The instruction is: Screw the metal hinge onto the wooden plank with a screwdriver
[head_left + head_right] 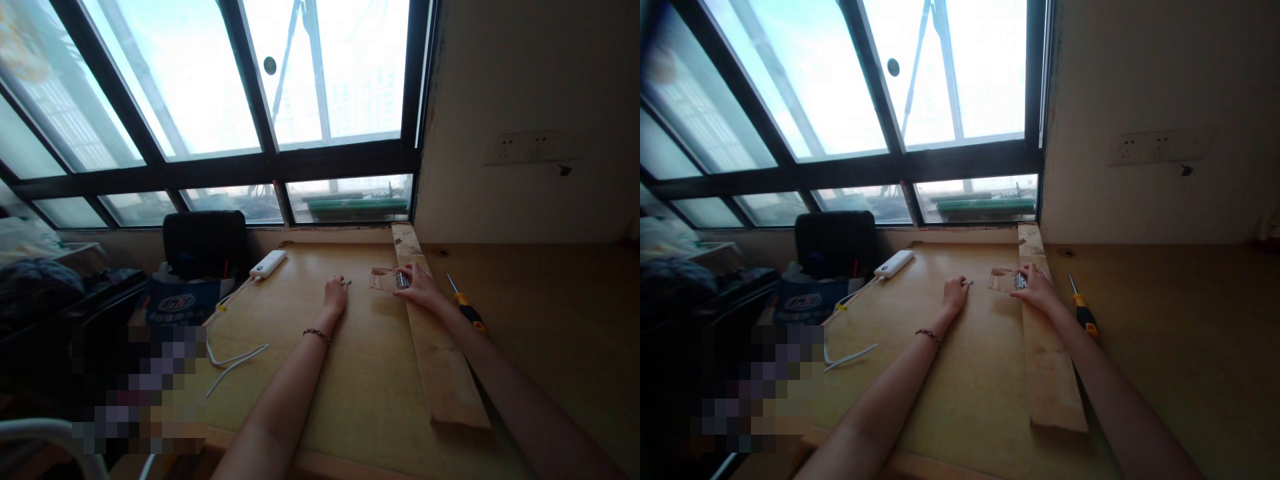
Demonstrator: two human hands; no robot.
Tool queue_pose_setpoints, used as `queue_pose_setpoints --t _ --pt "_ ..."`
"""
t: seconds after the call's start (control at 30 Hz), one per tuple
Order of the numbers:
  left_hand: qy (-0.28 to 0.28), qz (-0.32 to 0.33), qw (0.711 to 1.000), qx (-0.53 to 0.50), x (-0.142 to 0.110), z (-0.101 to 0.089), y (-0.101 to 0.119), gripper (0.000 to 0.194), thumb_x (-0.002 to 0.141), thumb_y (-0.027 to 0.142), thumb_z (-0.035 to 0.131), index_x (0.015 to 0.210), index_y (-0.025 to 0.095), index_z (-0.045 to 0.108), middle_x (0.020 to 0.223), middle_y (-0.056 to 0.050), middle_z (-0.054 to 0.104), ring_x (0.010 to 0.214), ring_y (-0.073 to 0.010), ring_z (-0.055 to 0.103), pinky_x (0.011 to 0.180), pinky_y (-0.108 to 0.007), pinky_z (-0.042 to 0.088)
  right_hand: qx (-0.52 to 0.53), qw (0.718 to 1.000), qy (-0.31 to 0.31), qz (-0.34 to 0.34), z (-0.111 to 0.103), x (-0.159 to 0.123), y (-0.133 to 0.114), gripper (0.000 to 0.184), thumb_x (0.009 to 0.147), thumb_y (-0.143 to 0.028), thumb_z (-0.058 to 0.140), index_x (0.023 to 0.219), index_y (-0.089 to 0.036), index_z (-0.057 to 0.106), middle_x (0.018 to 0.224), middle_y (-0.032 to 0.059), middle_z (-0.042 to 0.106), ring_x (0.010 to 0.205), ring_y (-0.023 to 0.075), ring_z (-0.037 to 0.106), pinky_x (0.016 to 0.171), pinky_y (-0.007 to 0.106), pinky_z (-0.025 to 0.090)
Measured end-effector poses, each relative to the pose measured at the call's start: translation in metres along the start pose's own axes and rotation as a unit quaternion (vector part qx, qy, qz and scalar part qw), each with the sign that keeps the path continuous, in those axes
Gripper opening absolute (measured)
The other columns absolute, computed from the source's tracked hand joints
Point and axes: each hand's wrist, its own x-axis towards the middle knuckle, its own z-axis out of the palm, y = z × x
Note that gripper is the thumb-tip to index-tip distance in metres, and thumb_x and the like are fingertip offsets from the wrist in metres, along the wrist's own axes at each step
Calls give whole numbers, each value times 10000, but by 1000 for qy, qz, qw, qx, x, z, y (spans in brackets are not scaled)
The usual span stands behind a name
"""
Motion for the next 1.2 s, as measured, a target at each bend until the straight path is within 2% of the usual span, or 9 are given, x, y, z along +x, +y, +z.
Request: queue_pose_setpoints --t 0.1,0.23,0.3,0.47,0.63,0.8,0.93,1.1,1.2 --pt "19 -16 998 -52 2 2 -3 266 765 134 563 1024 94 607 1001 -104 623 803 -117 594 792 -215 435 1 1000 3 3 -1 0 -1 636 528 -412 742 1086 -207 517 1158 88 545 1058 265 523 899 390 398" --pt "32 -36 998 -46 4 2 -8 156 740 172 604 860 94 667 953 -110 636 813 -127 597 792 -211 432 4 1000 -2 5 -2 0 -2 643 527 -413 744 1092 -206 517 1157 86 547 1051 265 527 900 391 399" --pt "28 -43 998 -29 3 1 -9 153 755 196 589 838 117 690 944 -112 651 834 -140 601 799 -217 427 4 1000 -6 3 -2 0 -2 644 528 -411 746 1091 -197 518 1158 92 545 1050 266 527 906 391 398" --pt "9 -86 996 1 -1 -3 -8 245 815 281 503 941 201 697 957 -111 679 880 -181 621 761 -242 433 2 1000 -8 7 -1 0 -1 664 533 -424 745 1104 -178 512 1151 101 543 1049 263 525 910 386 404" --pt "16 -94 995 -6 2 -2 -6 329 830 199 443 1102 151 622 1005 -131 666 926 -185 618 791 -239 437 3 1000 -6 1 -2 0 -1 634 533 -406 752 1081 -191 517 1136 97 551 1058 267 522 914 394 399" --pt "30 -70 996 -53 5 2 -7 376 815 104 432 1167 109 561 1018 -127 658 931 -160 610 828 -230 435 2 1000 -7 4 -4 0 -3 634 533 -400 754 1079 -186 512 1134 99 553 1049 268 525 909 388 403" --pt "41 -15 997 -60 4 3 -7 317 819 98 421 1059 122 627 1055 -102 639 931 -135 596 871 -215 415 3 1000 -3 6 -4 -1 -4 635 529 -399 756 1080 -192 517 1134 98 552 1044 272 528 909 401 397" --pt "9 41 999 -6 0 1 -3 257 821 190 467 965 158 678 957 -89 648 865 -142 589 824 -229 427 8 1000 -7 7 -5 -1 -5 640 529 -404 756 1079 -194 505 1123 92 563 1043 264 526 895 395 403" --pt "-8 62 998 8 -1 1 -2 254 816 185 474 948 160 689 926 -88 655 845 -142 586 816 -227 425 0 1000 -9 5 -5 0 -6 635 532 -400 755 1079 -187 512 1121 93 564 1040 264 525 899 391 401"
